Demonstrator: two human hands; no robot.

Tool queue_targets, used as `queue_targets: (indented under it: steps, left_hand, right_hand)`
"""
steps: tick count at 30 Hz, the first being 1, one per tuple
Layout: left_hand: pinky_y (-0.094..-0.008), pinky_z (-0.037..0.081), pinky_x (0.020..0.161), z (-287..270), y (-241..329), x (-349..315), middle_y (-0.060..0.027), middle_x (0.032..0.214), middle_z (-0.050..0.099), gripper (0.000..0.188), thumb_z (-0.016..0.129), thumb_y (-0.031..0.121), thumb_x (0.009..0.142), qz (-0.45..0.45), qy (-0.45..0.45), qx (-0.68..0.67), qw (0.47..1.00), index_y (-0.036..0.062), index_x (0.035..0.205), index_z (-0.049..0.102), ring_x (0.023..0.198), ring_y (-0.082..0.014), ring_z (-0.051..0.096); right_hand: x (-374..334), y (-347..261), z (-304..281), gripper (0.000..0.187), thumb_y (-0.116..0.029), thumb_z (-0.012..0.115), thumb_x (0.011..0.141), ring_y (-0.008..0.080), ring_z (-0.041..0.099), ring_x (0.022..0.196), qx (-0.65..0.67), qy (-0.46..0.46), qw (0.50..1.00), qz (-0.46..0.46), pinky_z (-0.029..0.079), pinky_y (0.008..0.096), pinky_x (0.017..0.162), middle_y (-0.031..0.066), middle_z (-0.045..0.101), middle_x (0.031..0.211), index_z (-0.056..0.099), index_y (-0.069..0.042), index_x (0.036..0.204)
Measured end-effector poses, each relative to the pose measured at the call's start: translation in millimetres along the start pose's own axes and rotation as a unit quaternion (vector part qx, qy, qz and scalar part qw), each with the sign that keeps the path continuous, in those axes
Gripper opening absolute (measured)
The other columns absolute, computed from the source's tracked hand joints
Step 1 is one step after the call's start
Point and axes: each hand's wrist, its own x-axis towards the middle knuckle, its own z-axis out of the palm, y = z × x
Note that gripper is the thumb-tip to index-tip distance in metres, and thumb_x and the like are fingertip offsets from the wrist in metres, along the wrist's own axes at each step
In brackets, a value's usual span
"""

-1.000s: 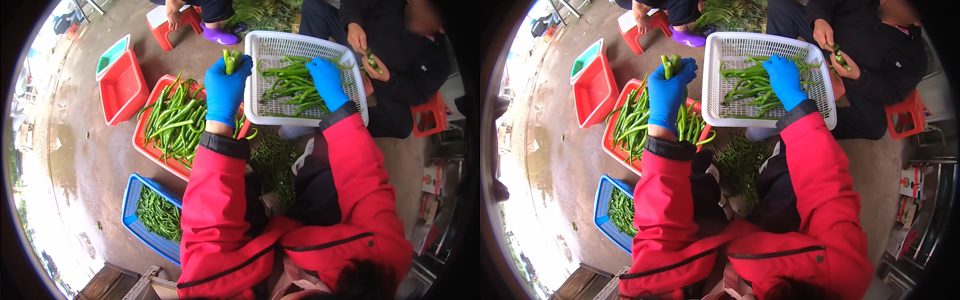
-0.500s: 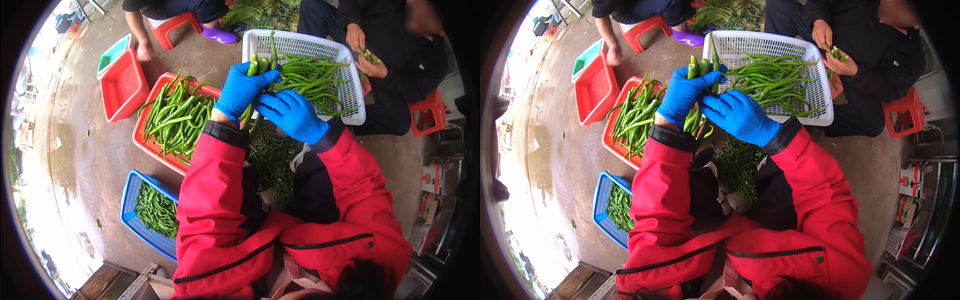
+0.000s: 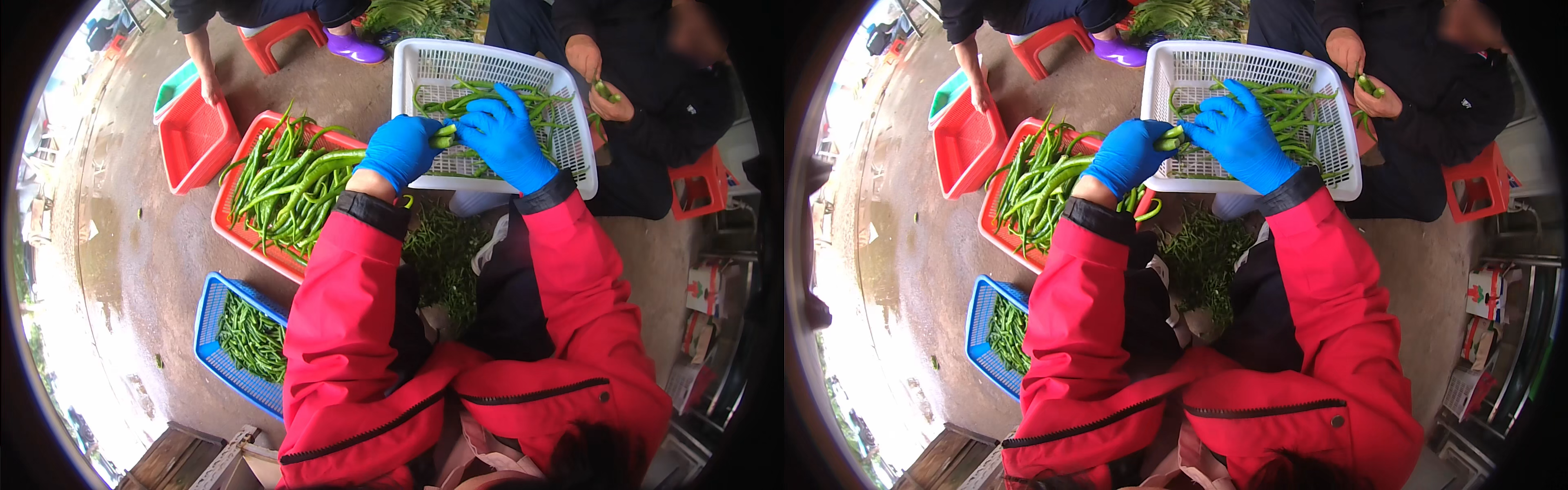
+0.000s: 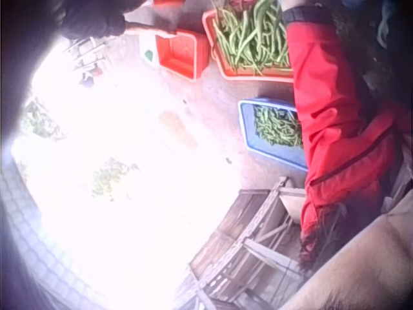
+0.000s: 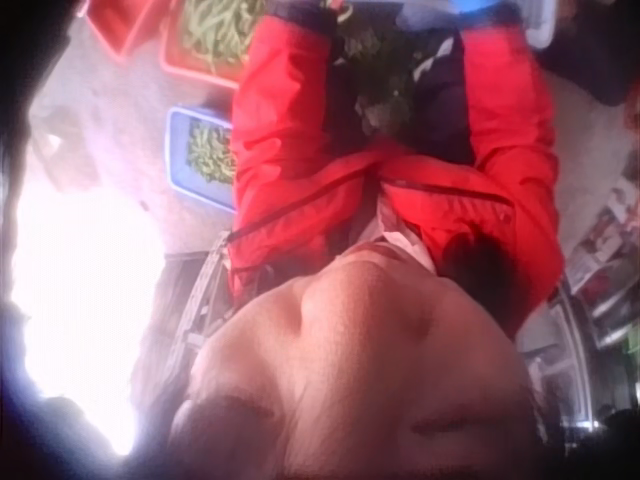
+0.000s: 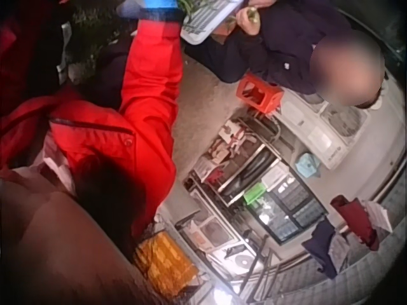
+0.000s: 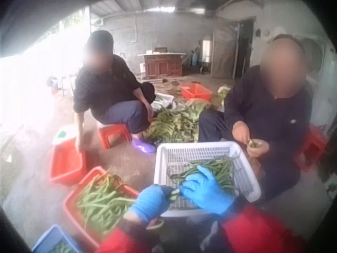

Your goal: The person sits on the ground and sorts green beans by hand, removing stems and placing trimmed beans into a red basket. They handle beans one at a time from a white basket and discard stems into a pile on the floor.

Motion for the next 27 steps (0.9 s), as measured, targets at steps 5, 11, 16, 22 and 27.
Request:
queue_targets:
  steps: [5, 11, 16, 22, 27]
  left_hand:
    - [-0.0448, 0.049, 0.066, 0, -2, 0, -0.0177, 0.078, 0.063, 0.024, 0.061, 0.034, 0.080, -0.007, -0.015, -0.035, 0.999, 0.0134, 0.090, 0.067, 0.074, -0.0374, 0.060]
    - [-0.0337, 0.049, 0.069, -4, 7, 1, -0.0180, 0.081, 0.064, 0.032, 0.069, 0.028, 0.079, -0.046, -0.005, -0.091, 0.995, 0.0050, 0.100, 0.065, 0.075, -0.0292, 0.064]
    - [-0.0270, 0.049, 0.072, -3, 10, 1, -0.0094, 0.086, 0.067, 0.029, 0.069, 0.018, 0.080, -0.061, 0.021, -0.222, 0.973, 0.0009, 0.103, 0.064, 0.077, -0.0099, 0.060]
    - [-0.0251, 0.047, 0.075, 1, 8, 2, -0.0053, 0.091, 0.066, 0.027, 0.068, 0.012, 0.082, -0.062, 0.016, -0.302, 0.951, -0.0012, 0.104, 0.063, 0.081, -0.0077, 0.057]
    - [-0.0236, 0.047, 0.074, -8, 22, 1, -0.0033, 0.090, 0.064, 0.023, 0.065, 0.011, 0.083, -0.058, 0.014, -0.452, 0.890, -0.0011, 0.103, 0.062, 0.082, -0.0084, 0.057]
  right_hand:
    - [-6, 1, 6, 0.023, -0.012, 0.056, 0.077, 0.0165, 0.054, 0.087, -0.018, -0.015, 0.999, -0.030, 0.032, 0.0398, 0.103, -0.0010, 0.053, 0.078, 0.065, -0.012, 0.098]
    - [-6, 0, 5, 0.024, -0.009, 0.057, 0.073, 0.0179, 0.054, 0.084, 0.011, 0.012, 1.000, 0.009, 0.036, 0.0404, 0.099, 0.0005, 0.052, 0.078, 0.065, -0.011, 0.096]
    - [-6, -7, 7, 0.025, -0.009, 0.061, 0.070, 0.0208, 0.055, 0.083, 0.000, 0.104, 0.993, 0.062, 0.042, 0.0419, 0.089, 0.0022, 0.056, 0.081, 0.066, -0.010, 0.094]
    - [-6, -16, 10, 0.028, -0.005, 0.061, 0.069, 0.0196, 0.052, 0.082, 0.022, 0.148, 0.981, 0.120, 0.040, 0.0421, 0.089, 0.0010, 0.054, 0.080, 0.067, -0.012, 0.096]
    - [0, -21, 5, 0.021, -0.005, 0.063, 0.076, 0.0177, 0.056, 0.080, 0.192, 0.186, 0.932, 0.246, 0.044, 0.0358, 0.083, 0.0031, 0.058, 0.081, 0.066, -0.007, 0.097]
